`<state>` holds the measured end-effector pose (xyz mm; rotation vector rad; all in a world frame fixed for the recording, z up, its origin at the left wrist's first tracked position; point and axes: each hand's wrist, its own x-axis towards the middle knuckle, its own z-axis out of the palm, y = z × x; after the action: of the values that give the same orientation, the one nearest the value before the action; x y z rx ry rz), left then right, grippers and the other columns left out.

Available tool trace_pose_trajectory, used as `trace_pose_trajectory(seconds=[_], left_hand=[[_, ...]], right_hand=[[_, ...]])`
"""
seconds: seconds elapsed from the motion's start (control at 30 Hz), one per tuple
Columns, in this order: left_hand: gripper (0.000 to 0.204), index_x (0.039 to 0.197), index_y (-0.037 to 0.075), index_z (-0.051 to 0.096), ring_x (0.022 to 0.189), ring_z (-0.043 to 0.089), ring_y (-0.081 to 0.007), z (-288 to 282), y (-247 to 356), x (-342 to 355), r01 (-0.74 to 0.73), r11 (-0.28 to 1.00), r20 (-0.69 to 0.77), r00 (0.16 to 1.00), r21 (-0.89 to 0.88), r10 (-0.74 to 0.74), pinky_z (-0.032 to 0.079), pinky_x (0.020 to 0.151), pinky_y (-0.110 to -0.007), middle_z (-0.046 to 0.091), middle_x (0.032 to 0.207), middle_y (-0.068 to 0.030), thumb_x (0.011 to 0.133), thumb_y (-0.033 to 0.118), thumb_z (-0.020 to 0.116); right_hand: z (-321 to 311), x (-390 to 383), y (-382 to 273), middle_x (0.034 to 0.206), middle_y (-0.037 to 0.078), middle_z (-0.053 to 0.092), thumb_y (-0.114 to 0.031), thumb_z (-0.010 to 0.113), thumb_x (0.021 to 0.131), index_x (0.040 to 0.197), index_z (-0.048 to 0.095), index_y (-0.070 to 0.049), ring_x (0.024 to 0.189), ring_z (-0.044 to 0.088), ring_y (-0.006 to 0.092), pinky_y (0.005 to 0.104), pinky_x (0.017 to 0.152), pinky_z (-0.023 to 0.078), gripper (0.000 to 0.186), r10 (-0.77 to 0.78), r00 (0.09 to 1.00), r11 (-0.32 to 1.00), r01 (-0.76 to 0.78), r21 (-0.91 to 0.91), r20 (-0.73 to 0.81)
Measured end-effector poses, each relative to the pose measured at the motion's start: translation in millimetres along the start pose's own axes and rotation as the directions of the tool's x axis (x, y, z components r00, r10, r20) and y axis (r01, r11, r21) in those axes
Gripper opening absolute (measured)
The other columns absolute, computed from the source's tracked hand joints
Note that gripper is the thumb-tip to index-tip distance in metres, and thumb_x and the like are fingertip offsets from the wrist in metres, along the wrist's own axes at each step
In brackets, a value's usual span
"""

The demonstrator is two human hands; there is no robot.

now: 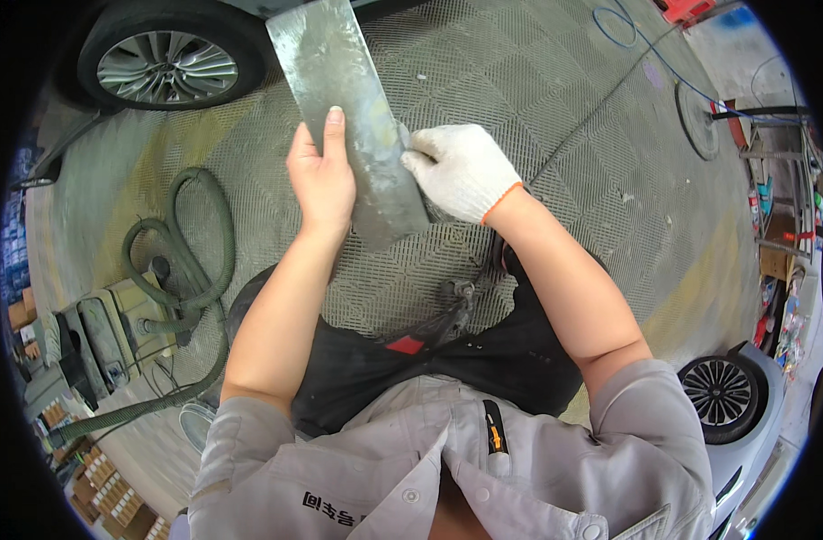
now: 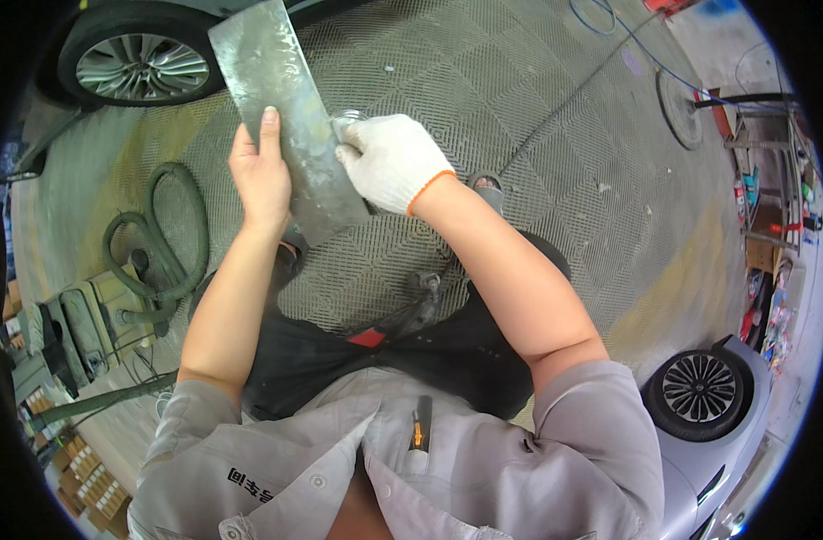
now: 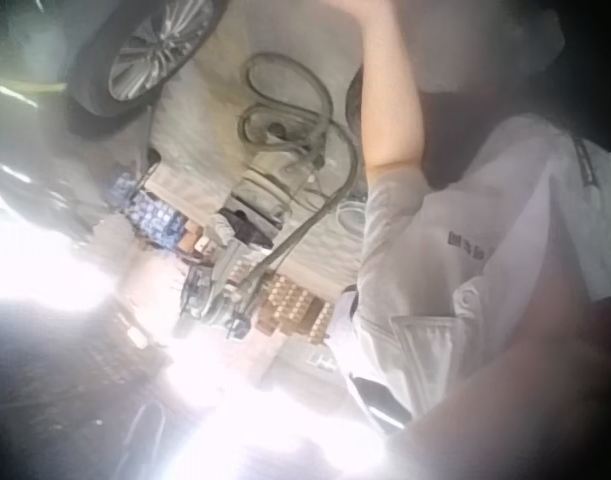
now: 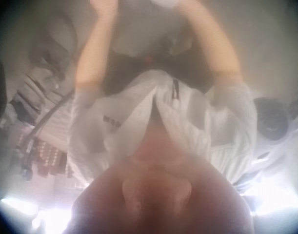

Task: The person applies body filler to a car bumper using a putty knife and sanding block, then sands the filler on a metal plate. The person works on the bumper and the plate in a workshop setting.

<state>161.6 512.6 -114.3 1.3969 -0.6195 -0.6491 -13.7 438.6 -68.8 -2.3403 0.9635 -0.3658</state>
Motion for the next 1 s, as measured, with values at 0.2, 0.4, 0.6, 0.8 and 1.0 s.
trace_pose_trajectory(seconds=[0.2,0.4,0.6,0.8,1.0], left_hand=[[0.027,0.119,0.0,0.075,0.095,0.067,-0.0074,-2,13,2,-0.184,0.983,0.073,0.981,0.024,0.182,0.055,0.087,-0.027,0.078,0.108,-0.0024,0.115,0.025,0.067],[0.031,0.126,0.0,0.075,0.101,0.066,-0.0075,3,14,9,-0.117,0.992,0.114,0.986,-0.036,0.12,0.053,0.093,-0.026,0.078,0.115,-0.0024,0.115,0.028,0.067],[0.03,0.126,0.001,0.075,0.101,0.069,-0.0093,-3,15,20,-0.07,0.993,0.067,0.995,-0.091,0.076,0.054,0.092,-0.027,0.078,0.115,-0.0024,0.113,0.028,0.07],[0.026,0.118,-0.001,0.075,0.097,0.07,-0.0097,-1,22,20,-0.125,0.992,-0.008,0.992,0.01,0.125,0.056,0.087,-0.028,0.08,0.11,-0.0061,0.112,0.024,0.072],[0.026,0.112,0.001,0.077,0.074,0.072,-0.0144,0,21,-8,-0.416,0.813,0.394,0.883,0.408,0.255,0.058,0.073,-0.033,0.079,0.09,-0.0125,0.102,0.025,0.082]], right_hand=[[-6,-7,0,0.099,0.021,0.077,-0.025,0.068,0.101,0.11,0.077,0.0,0.096,0.073,0.0423,0.0481,0.088,0.06,0.027,-0.042,0.997,0.997,0.047,-0.065,0.07],[-20,-5,9,0.124,0.025,0.077,-0.027,0.057,0.108,0.129,0.073,0.001,0.116,0.074,0.0408,0.0459,0.103,0.058,0.039,0.285,0.958,0.951,-0.284,0.122,0.006],[-32,1,25,0.134,0.022,0.075,-0.024,0.063,0.108,0.146,0.063,0.008,0.124,0.072,0.0291,0.0394,0.108,0.056,0.05,0.574,0.816,0.478,-0.402,0.781,0.068],[-21,-1,18,0.123,0.015,0.078,-0.027,0.075,0.103,0.141,0.07,0.003,0.109,0.073,0.0228,0.0376,0.102,0.056,0.048,0.406,0.86,0.626,-0.508,0.591,0.309],[-38,13,35,0.126,0.02,0.077,-0.023,0.07,0.104,0.142,0.067,0.009,0.111,0.074,0.0268,0.039,0.098,0.06,0.05,0.631,0.774,0.404,-0.282,0.87,-0.042]])
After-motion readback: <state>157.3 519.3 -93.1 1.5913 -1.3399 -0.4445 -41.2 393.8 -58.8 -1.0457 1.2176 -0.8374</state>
